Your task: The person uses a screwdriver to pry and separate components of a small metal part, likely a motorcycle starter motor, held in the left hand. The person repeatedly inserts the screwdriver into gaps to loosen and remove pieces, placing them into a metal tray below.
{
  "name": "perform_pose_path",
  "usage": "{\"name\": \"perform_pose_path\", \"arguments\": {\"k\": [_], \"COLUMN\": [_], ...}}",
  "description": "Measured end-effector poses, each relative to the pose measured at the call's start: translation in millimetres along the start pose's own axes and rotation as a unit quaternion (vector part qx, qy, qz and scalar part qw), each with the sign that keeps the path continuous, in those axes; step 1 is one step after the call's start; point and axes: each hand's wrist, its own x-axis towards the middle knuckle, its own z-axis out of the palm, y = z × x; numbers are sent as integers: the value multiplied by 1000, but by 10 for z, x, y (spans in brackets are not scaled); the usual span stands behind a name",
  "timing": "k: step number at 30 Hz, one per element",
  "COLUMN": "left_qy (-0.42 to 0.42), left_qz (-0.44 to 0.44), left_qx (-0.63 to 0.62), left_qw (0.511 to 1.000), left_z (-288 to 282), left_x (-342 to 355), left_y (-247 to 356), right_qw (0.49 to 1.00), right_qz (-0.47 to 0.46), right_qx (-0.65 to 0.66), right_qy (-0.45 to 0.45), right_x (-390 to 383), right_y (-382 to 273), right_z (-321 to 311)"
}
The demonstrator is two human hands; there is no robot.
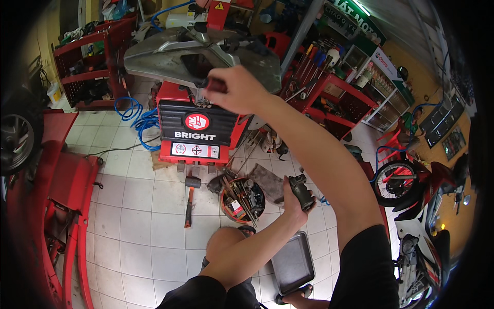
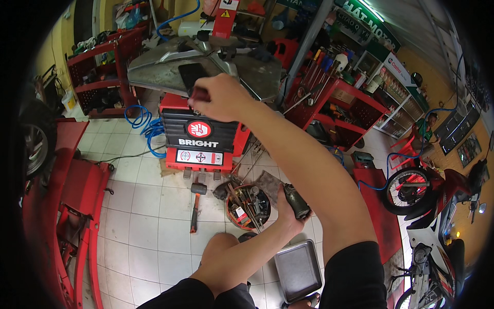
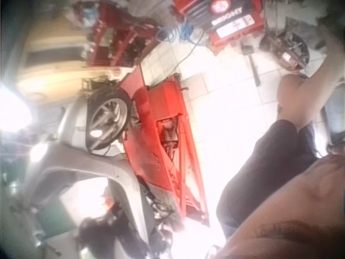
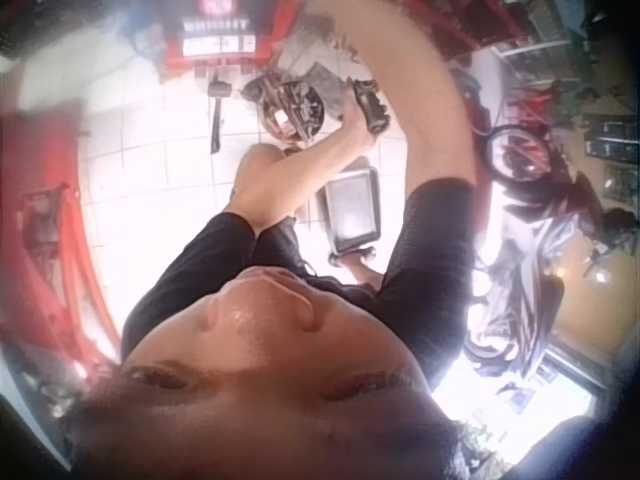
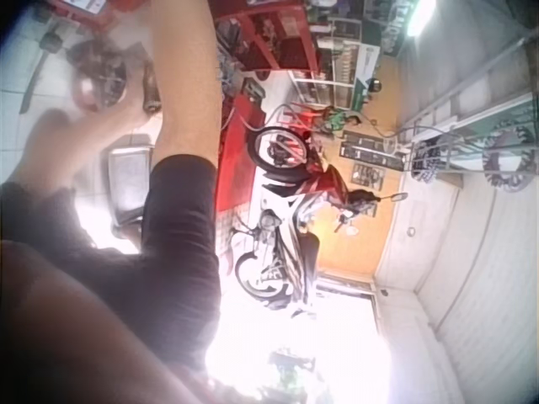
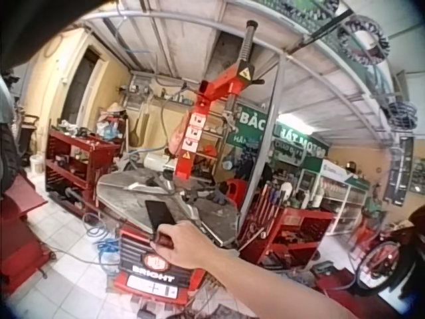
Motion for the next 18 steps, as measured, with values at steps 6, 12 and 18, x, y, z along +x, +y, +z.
{"name": "perform_pose_path", "arguments": {"k": [6, 12, 18], "left_qy": [0, 5, 10], "left_qz": [-29, -30, -28], "left_qx": [-8, -2, -7], "left_qw": [1000, 1000, 1000], "left_z": [0, 58, 86], "left_x": [17, -40, -45], "left_y": [-40, -61, -54], "right_qw": [981, 950, 942], "right_qz": [133, 209, 226], "right_qx": [77, 198, 231], "right_qy": [118, 123, 94], "right_x": [-82, -144, -165], "right_y": [348, 316, 170], "right_z": [-206, -232, -302]}}
